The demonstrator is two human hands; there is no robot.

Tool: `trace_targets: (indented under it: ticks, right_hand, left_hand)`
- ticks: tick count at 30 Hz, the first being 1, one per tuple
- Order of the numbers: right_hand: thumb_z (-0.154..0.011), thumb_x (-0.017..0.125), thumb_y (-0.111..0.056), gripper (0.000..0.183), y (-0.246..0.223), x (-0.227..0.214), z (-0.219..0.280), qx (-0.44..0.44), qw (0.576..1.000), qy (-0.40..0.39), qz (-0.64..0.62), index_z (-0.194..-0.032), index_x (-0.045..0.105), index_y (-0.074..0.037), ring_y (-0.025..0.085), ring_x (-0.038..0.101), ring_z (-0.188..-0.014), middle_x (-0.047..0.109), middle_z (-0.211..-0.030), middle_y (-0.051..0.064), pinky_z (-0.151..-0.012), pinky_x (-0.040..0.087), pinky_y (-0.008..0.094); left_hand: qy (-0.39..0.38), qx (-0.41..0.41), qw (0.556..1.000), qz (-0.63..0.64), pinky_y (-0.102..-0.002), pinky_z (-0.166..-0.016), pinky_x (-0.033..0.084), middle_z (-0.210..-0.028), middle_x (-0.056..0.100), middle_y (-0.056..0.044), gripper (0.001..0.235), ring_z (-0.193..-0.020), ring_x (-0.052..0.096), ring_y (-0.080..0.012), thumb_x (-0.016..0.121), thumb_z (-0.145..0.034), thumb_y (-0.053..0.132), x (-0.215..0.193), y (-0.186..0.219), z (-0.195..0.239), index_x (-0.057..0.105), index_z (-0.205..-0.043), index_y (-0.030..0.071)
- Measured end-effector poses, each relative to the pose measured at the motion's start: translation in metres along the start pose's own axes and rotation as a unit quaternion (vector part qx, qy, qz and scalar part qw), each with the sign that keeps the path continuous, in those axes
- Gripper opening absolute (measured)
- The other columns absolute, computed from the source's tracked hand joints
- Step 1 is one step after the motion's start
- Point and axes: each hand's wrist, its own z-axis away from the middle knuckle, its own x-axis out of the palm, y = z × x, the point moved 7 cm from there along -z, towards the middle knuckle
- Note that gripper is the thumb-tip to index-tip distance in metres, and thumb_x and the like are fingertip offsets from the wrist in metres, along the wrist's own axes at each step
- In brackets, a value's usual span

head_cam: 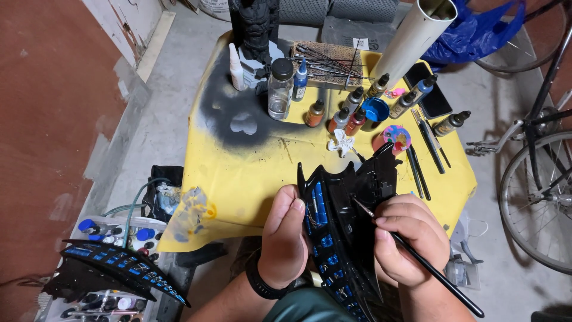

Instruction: Painting intricate blue details onto a black plastic model part using a fine-tipped brush and managing paint supplies.

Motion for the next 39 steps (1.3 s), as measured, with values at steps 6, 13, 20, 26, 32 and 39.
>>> trace_targets:
  ticks: [6,13,20,26,32,39]
  right_hand:
    - [-0.093,0.059,-0.008,0.007,-0.002,-0.001,0.0,-0.01,1.0,0.009,-0.01,-0.089,0.061,-0.002,0.031,0.065,-0.074,0.064,-0.081,0.014,-0.071,0.056,0.038]
    - [-0.093,0.06,-0.009,0.007,-0.001,0.0,0.0,-0.001,1.0,0.002,-0.007,-0.09,0.061,-0.003,0.031,0.066,-0.075,0.065,-0.082,0.013,-0.073,0.056,0.037]
    - [-0.094,0.06,-0.011,0.009,0.002,0.001,0.0,0.01,1.0,0.003,-0.019,-0.091,0.061,-0.002,0.031,0.066,-0.075,0.065,-0.082,0.014,-0.073,0.056,0.038]
    - [-0.093,0.06,-0.011,0.01,0.007,0.003,-0.002,0.018,0.999,0.01,-0.029,-0.09,0.06,-0.001,0.032,0.066,-0.074,0.065,-0.08,0.015,-0.072,0.056,0.039]
    - [-0.093,0.061,-0.01,0.01,0.021,0.006,0.0,0.041,0.997,0.021,-0.055,-0.09,0.061,-0.001,0.029,0.067,-0.075,0.064,-0.078,0.015,-0.075,0.057,0.037]
    - [-0.095,0.059,-0.01,0.01,0.02,0.009,-0.003,0.026,0.999,0.015,-0.045,-0.091,0.06,0.0,0.03,0.065,-0.075,0.064,-0.08,0.015,-0.074,0.056,0.038]
  left_hand:
    - [0.0,0.001,1.0,0.004,-0.032,-0.079,0.037,-0.086,0.044,0.001,0.011,-0.08,0.037,-0.0122,0.044,-0.095,0.007,0.001,0.002,0.0,0.053,-0.09,0.007]
    - [-0.004,-0.007,0.999,0.032,-0.031,-0.088,0.044,-0.095,0.057,-0.004,0.021,-0.089,0.05,-0.0136,0.043,-0.097,0.007,0.0,-0.002,-0.001,0.062,-0.105,0.001]
    - [0.052,-0.05,0.997,0.027,-0.031,-0.095,0.036,-0.106,0.05,-0.003,0.019,-0.101,0.043,-0.0133,0.046,-0.095,0.008,-0.009,-0.013,-0.004,0.052,-0.111,0.0]
    - [0.112,-0.104,0.987,0.056,-0.029,-0.108,0.037,-0.111,0.052,-0.001,0.034,-0.108,0.047,-0.0116,0.049,-0.097,0.008,-0.019,-0.028,-0.01,0.059,-0.126,-0.005]
    - [0.019,-0.009,0.997,0.077,-0.029,-0.075,0.032,-0.083,0.034,0.004,0.021,-0.075,0.029,-0.0102,0.044,-0.103,0.003,-0.008,-0.014,-0.02,0.045,-0.084,0.011]
    - [0.159,-0.116,0.975,0.108,-0.036,-0.124,0.029,-0.164,0.037,-0.019,0.071,-0.152,0.035,-0.024,0.059,-0.092,0.011,-0.038,-0.058,-0.029,0.031,-0.154,-0.008]
